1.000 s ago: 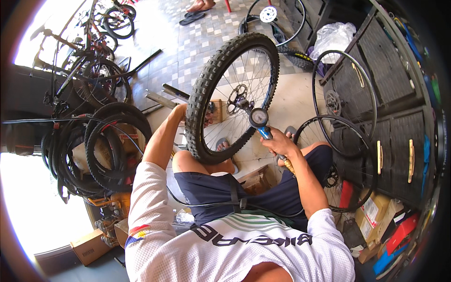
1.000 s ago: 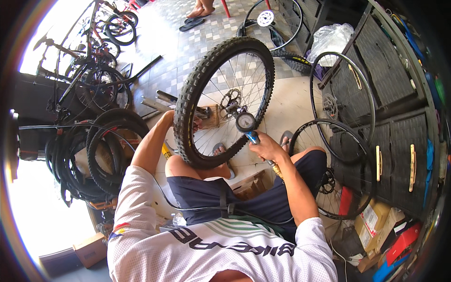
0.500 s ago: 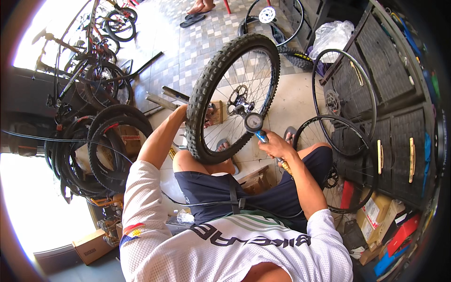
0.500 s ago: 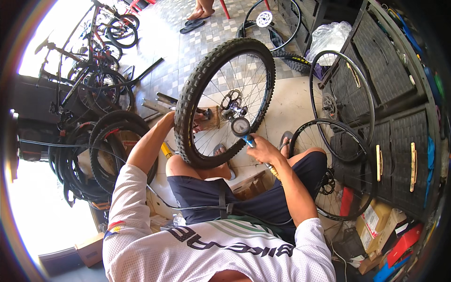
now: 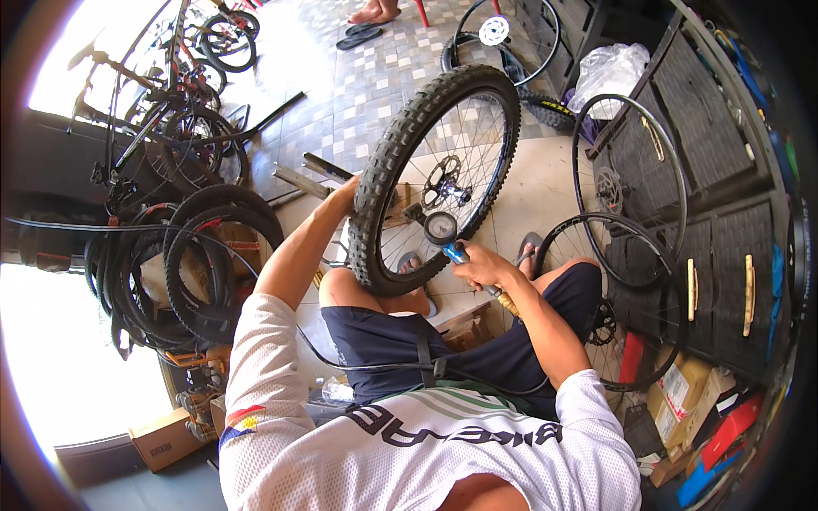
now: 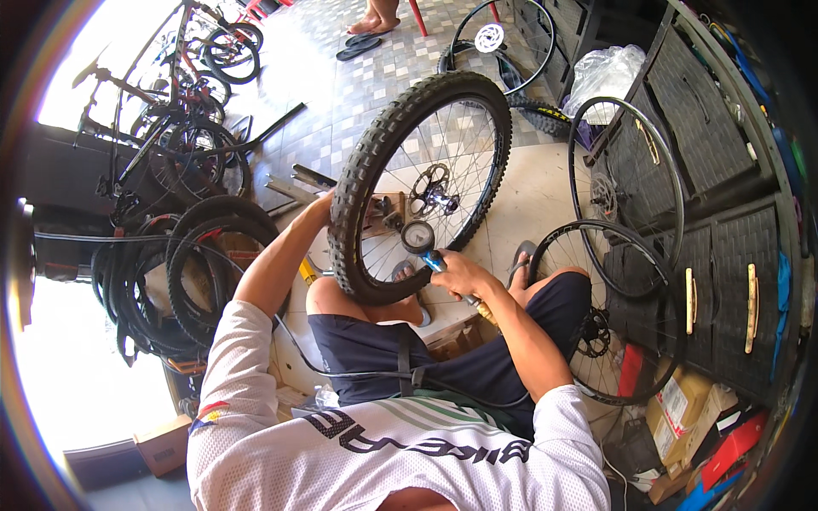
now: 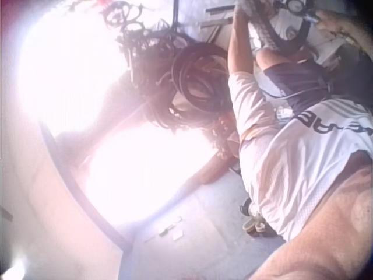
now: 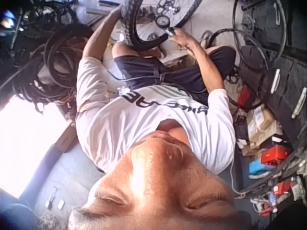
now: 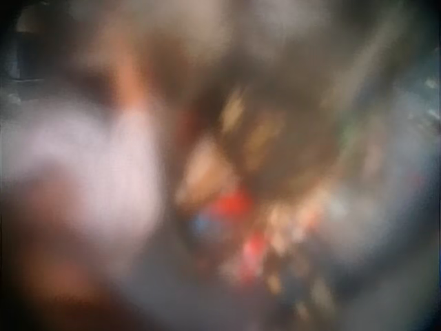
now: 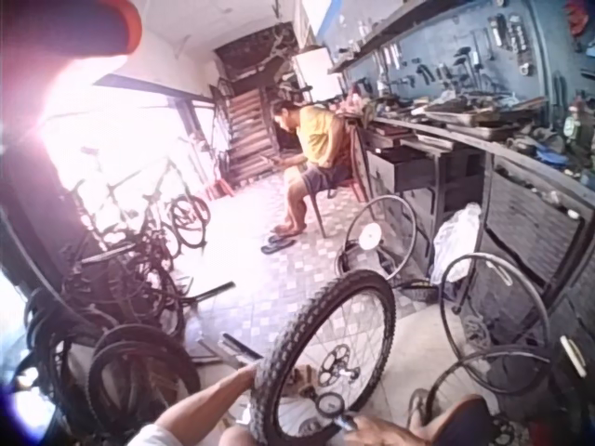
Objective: The person inflates a bicycle tire using a floor pump, then removes the tire from the rim to inspect the inner tube. They reseat the tire onto the rim and adjust the valve stem.
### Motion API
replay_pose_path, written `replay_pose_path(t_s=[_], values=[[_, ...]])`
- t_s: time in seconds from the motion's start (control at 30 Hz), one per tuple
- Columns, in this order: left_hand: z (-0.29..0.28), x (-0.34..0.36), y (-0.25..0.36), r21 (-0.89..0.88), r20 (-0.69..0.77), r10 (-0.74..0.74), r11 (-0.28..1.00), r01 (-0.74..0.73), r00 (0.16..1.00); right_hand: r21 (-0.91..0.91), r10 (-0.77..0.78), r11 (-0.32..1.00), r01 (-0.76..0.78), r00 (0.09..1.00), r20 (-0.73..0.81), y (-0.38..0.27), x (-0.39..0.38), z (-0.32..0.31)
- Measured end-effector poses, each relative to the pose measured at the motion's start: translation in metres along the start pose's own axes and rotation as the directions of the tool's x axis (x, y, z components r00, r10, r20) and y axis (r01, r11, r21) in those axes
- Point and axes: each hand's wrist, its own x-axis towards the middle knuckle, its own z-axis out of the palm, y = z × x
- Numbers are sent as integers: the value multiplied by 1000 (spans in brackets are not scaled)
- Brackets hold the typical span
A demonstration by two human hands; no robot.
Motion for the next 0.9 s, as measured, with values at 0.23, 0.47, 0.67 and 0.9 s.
replay_pose_path(t_s=[0.23,0.47,0.67,0.9], values=[[76,-75,53,759,-287,675,593,-269,680,120,69,990,-78,995,77,-2,16,-6],[96,-72,56,855,-319,742,494,-159,589,157,86,983,-95,994,65,-7,31,2],[101,-73,57,859,-313,707,495,-128,635,164,92,981,-105,992,85,-6,35,3],[93,-71,52,864,-298,727,481,-148,619,201,70,975,-95,989,129,-1,34,3]])
